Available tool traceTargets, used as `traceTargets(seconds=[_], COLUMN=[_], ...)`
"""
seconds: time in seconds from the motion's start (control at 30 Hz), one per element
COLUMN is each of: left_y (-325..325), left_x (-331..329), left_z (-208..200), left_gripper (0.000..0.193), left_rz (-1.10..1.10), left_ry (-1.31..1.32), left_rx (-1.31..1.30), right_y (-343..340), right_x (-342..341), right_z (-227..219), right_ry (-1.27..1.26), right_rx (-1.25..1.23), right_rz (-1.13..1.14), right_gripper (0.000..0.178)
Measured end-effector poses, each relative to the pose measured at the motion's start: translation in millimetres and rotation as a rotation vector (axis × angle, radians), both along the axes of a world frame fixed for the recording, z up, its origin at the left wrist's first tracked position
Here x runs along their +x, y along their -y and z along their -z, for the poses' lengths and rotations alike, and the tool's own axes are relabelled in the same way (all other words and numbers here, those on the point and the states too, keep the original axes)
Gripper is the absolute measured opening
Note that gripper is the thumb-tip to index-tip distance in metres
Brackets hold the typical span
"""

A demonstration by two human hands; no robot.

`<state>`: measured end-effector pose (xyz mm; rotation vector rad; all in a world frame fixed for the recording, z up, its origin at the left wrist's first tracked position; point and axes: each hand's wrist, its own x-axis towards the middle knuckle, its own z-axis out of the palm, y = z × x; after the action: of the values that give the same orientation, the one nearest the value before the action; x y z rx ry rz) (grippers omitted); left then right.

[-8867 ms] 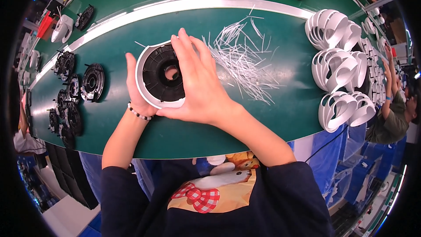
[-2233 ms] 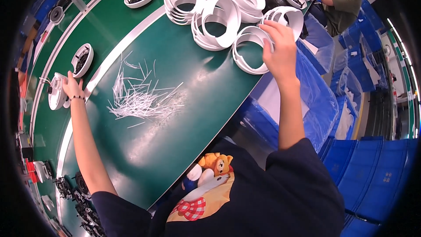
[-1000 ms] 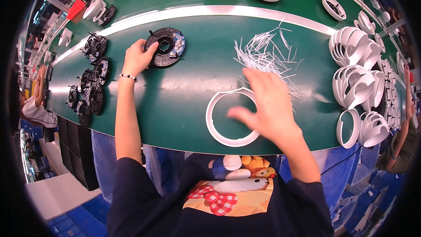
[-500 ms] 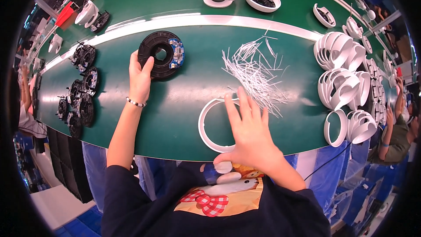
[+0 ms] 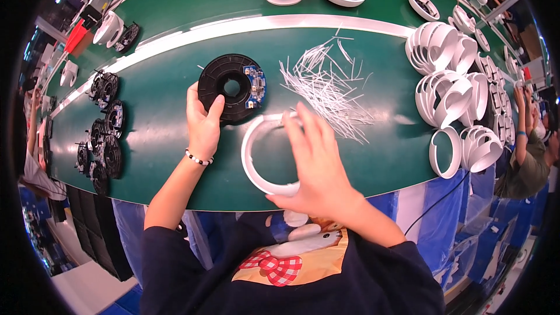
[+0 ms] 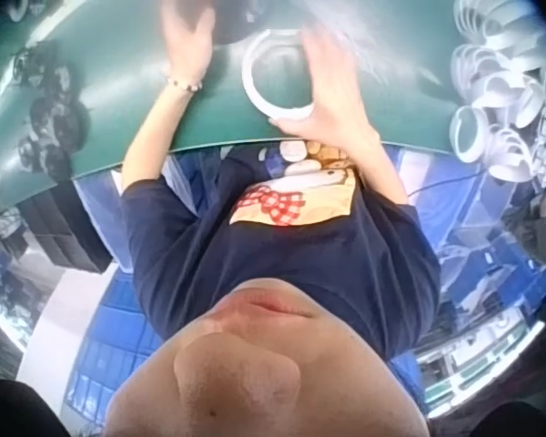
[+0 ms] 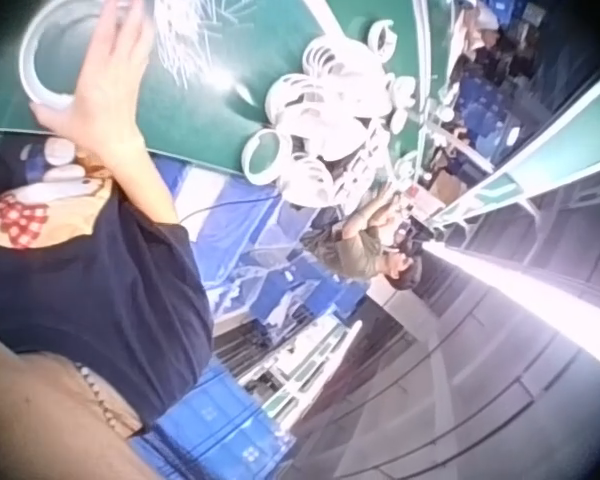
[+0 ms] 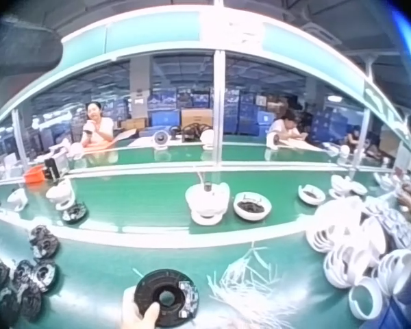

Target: Assembling the internal LED boards and outer housing of dome-shaped light fixtures on a factory production line.

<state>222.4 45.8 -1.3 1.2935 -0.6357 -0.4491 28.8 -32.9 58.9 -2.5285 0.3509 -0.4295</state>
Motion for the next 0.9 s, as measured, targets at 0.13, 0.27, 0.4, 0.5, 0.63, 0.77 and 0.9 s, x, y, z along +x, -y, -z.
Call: traceTargets(seconds=[0.13, 0.27, 0.4, 0.5, 0.63, 0.77, 0.9], left_y=[7, 7, 4, 4, 6, 8, 7], left_x=[-23, -32, -15, -10, -4, -9, -8], left_z=[-9, -20, -24, -20, -10, -19, -15], left_gripper=[0.041, 0.085, 0.063, 0.065, 0.05, 0.055, 0.051], left_rz=[0.117, 0.614, 0.892, 0.692, 0.641, 0.643, 0.709], left_ry=[-0.102, -0.361, -0.964, -1.05, -1.067, -1.095, -1.123], left_rx=[-0.024, -0.167, -0.428, -0.251, -0.263, -0.282, -0.37], right_y=[26, 38, 32, 25, 27, 36, 31], right_x=[20, 39, 47, 52, 51, 47, 47], right_z=[-7, -1, 1, 11, 11, 17, 16], right_ry=[0.245, 0.282, 0.247, 0.266, 0.238, 0.384, 0.312], right_rx=[0.103, 0.042, 0.127, 0.086, 0.149, 0.456, 0.292], right_rz=[0.177, 0.129, -0.038, -0.114, -0.125, -0.116, -0.112], right_gripper=[0.112, 0.111, 0.112, 0.112, 0.114, 0.118, 0.113])
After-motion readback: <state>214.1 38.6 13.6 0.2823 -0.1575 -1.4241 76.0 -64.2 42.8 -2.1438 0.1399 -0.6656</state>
